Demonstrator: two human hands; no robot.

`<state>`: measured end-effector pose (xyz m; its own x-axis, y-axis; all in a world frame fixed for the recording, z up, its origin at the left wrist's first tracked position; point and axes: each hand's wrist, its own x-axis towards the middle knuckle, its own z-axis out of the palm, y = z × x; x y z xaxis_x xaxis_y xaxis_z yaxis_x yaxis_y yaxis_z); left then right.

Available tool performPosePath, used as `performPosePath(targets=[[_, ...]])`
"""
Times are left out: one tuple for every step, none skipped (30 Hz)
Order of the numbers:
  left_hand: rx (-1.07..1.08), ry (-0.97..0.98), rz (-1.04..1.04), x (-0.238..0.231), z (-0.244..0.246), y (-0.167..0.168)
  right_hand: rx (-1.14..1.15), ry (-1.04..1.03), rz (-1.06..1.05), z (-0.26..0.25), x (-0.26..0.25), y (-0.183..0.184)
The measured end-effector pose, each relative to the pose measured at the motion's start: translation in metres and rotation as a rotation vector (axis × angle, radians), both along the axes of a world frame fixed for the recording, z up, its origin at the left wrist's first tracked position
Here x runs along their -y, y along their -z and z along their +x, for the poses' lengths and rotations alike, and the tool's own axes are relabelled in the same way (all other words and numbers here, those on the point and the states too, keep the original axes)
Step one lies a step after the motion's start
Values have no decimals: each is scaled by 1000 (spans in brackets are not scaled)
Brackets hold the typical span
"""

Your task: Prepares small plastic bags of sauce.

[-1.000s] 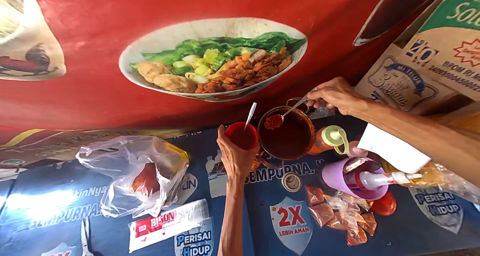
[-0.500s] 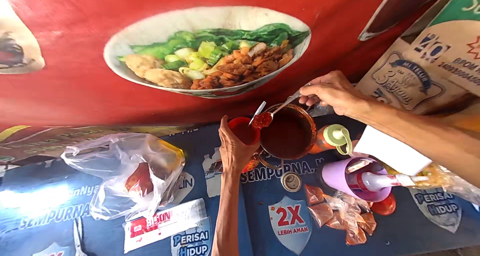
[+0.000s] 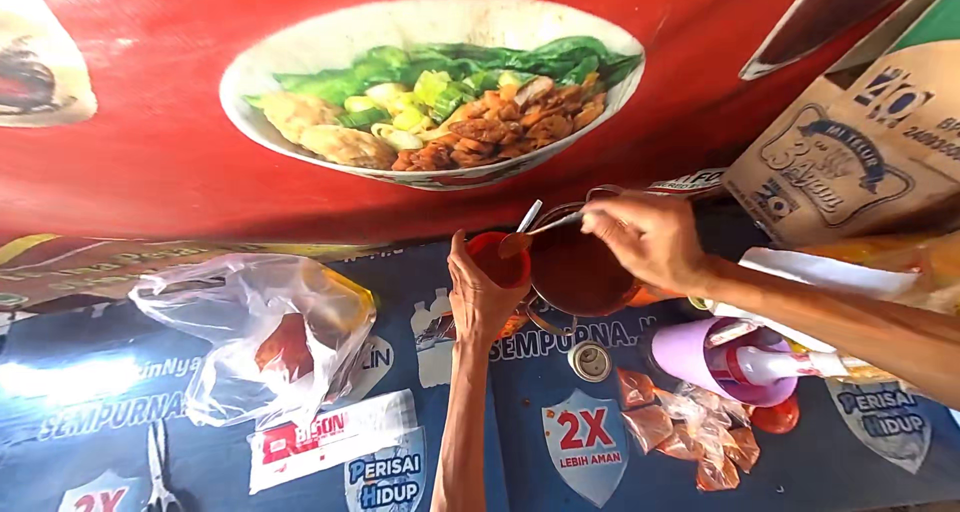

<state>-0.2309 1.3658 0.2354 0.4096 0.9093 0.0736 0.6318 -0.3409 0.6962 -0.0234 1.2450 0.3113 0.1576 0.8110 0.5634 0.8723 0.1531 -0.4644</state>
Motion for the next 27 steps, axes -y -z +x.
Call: performPosePath(targets=[[0, 3, 6, 0, 0, 0, -110, 83, -106, 6, 4, -13], [1, 7, 11, 0, -1, 1, -188, 151, -191, 15, 6, -23], [3, 10, 15, 0, -1, 2, -222, 219, -250, 27, 5, -30], [8, 15, 21, 0, -1, 3, -227, 277, -306, 39, 3, -33], [10, 20, 22, -1, -1, 3, -210, 310, -370, 48, 1, -33], [12, 22, 27, -1, -2, 3, -171, 317, -436, 54, 0, -29], [12, 21, 30, 0, -2, 3, -113, 301, -498, 59, -1, -20], [14, 19, 34, 0, -2, 3, -42, 274, -545, 62, -4, -9], [12, 19, 35, 0, -2, 3, 30, 239, -578, 63, -6, 3], [10, 19, 38, 0, -2, 3, 86, 206, -606, 65, -10, 14], [7, 19, 39, 0, -2, 2, 115, 177, -650, 65, -13, 22], [4, 22, 42, 0, -3, 3, 129, 162, -700, 65, -16, 28], [8, 27, 44, 0, -4, 3, 121, 161, -744, 64, -19, 30], [8, 30, 44, 0, -5, 4, 101, 163, -796, 63, -21, 30], [10, 32, 44, 1, -5, 5, 67, 166, -855, 61, -23, 30], [16, 33, 44, 1, -5, 5, 17, 169, -906, 59, -24, 31], [23, 34, 44, 1, -5, 5, -51, 178, -950, 58, -24, 33], [28, 32, 46, 1, -5, 5, -122, 194, -984, 58, -25, 36], [30, 29, 45, 1, -6, 5, -195, 212, -1013, 56, -25, 39], [28, 27, 43, 2, -6, 4, -258, 230, -1032, 56, -25, 39], [22, 26, 42, 2, -6, 4, -308, 254, -1045, 55, -26, 38], [19, 26, 45, 2, -6, 4, -354, 275, -1045, 56, -27, 37], [17, 27, 47, 2, -6, 4, -402, 297, -1043, 57, -26, 35], [15, 27, 47, 2, -6, 3, -442, 318, -1038, 59, -26, 34], [12, 25, 44, 3, -6, 3, -483, 336, -1032, 62, -25, 32], [10, 24, 45, 2, -6, 3, -529, 351, -1019, 64, -24, 32], [13, 24, 45, 2, -6, 3, -570, 354, -1008, 66, -23, 31]])
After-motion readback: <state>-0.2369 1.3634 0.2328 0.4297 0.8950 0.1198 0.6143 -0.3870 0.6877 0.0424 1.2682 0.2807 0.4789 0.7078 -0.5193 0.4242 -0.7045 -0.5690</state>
